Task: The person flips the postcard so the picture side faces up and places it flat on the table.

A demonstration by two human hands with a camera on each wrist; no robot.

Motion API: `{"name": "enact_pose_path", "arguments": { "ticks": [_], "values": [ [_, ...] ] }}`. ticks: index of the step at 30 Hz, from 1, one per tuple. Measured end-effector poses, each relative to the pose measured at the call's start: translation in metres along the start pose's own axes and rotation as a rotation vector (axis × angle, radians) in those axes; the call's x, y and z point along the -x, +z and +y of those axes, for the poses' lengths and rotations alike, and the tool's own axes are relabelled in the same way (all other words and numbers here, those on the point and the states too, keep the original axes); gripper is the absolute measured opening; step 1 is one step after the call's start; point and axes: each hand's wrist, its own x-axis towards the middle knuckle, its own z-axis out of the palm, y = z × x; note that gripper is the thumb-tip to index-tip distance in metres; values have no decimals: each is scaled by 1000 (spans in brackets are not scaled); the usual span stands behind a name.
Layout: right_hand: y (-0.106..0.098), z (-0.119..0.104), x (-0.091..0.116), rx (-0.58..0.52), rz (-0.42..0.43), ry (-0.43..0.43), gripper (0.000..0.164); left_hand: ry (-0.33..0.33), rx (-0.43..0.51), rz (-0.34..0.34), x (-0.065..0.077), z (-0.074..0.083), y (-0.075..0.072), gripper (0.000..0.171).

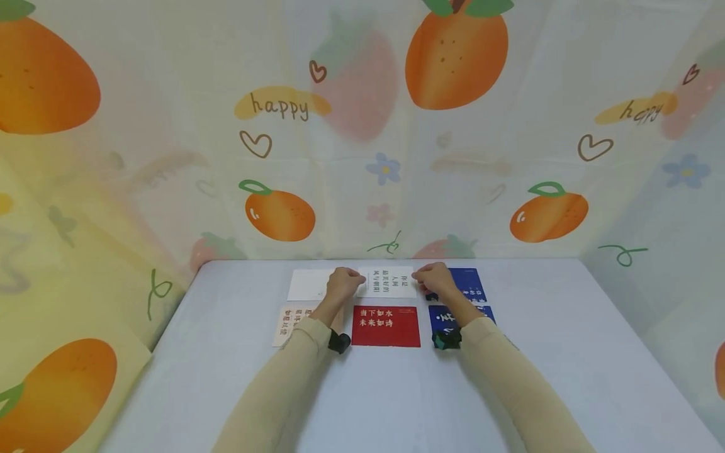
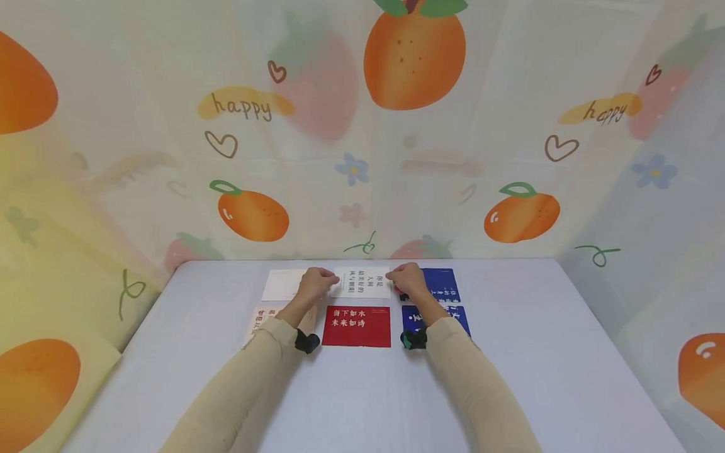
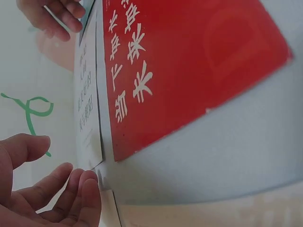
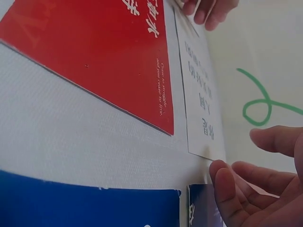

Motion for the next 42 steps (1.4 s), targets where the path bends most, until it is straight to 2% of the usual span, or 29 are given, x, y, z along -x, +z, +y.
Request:
{"name": "enact_pose_path", "arguments": {
  "ticks": [5, 13, 21, 33, 39, 42],
  "values": [
    [2, 0, -1, 20, 4, 9, 37, -13, -9, -7, 2, 2, 3, 37],
    [7, 1, -5, 35, -5, 40, 36, -17, -42, 18, 4, 4, 7, 37],
    [9, 0, -5, 50, -3, 34, 33, -30, -41, -17, 3, 6, 6, 42],
    [10, 1, -10, -25, 47, 44, 26, -79, 79, -86, 3, 4, -1, 40],
    [11, 0, -12, 14, 109, 55, 17, -44, -34, -32, 8, 7, 3, 39],
    [11, -3, -9, 46, 96, 48, 20, -43, -74, -27, 9, 10, 4, 39]
  ]
}}
